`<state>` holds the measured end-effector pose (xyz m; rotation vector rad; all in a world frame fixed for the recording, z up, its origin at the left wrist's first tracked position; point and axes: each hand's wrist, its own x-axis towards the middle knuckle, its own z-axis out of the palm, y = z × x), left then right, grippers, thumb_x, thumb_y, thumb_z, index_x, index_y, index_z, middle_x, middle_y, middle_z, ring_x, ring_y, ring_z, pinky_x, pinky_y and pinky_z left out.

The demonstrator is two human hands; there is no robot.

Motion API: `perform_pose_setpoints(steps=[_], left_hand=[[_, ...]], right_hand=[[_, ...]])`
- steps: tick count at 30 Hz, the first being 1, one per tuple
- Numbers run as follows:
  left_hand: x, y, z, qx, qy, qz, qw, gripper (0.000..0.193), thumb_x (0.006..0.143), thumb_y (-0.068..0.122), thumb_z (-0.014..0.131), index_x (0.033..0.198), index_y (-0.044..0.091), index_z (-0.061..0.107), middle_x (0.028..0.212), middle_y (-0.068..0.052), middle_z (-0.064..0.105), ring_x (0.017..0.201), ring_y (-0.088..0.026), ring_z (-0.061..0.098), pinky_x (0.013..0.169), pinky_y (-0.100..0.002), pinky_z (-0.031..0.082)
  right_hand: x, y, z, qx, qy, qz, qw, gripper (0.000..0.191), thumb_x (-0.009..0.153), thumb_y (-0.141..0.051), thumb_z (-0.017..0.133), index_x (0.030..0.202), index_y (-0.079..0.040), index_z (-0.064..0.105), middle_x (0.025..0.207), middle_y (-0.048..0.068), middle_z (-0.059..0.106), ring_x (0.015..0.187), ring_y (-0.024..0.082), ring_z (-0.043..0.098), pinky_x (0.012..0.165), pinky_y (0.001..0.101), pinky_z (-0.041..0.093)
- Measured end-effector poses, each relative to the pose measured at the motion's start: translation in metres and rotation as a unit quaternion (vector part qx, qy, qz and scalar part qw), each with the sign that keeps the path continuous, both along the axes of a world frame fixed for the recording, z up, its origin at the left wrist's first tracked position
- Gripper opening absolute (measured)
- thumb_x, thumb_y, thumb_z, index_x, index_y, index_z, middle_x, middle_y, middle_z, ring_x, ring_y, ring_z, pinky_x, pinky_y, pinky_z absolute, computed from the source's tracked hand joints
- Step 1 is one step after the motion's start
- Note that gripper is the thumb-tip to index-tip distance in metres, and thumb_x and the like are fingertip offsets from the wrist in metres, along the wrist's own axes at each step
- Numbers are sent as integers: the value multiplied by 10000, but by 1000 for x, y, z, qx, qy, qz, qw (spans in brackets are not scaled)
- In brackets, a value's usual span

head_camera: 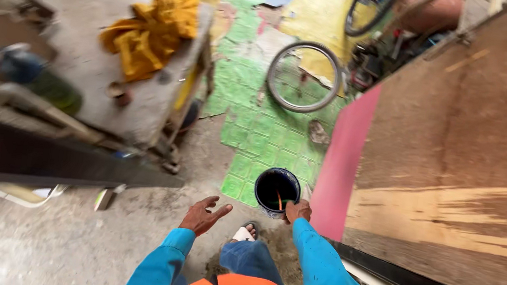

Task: The person uses a wrench to loosen the axle nuts on the front wheel of a blue bicycle, then detaches the wheel from the fork. They carry the wheel across the workshop, set it on the floor, and handle the hub area while reaching for items nearby.

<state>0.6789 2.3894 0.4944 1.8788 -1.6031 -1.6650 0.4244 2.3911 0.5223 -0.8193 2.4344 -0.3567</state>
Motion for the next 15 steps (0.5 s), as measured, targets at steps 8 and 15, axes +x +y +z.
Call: perform_pose_setpoints(steps=[8, 15], left_hand=[[-88, -75, 12, 23, 0, -58, 998, 977, 730, 735, 706, 1437, 75, 570, 1378, -197, 637, 1237, -340, 660, 1027, -441, 534], [-144, -174, -11, 18, 3, -103, 995, 1001, 713, 768, 693, 1429, 78, 585, 1389, -187, 649, 1290, -326, 630, 1080, -441, 504]], right_hand=[[-87, -27, -8, 3, -207, -189, 960, 238, 945, -147, 649, 1089, 36, 595, 756, 251, 698, 582, 337, 688, 520, 502, 573], [-145, -76, -30, -40, -235, -249, 939, 217, 965, -140, 631, 990, 74, 610, 727, 234, 691, 534, 289, 675, 454, 464, 527]])
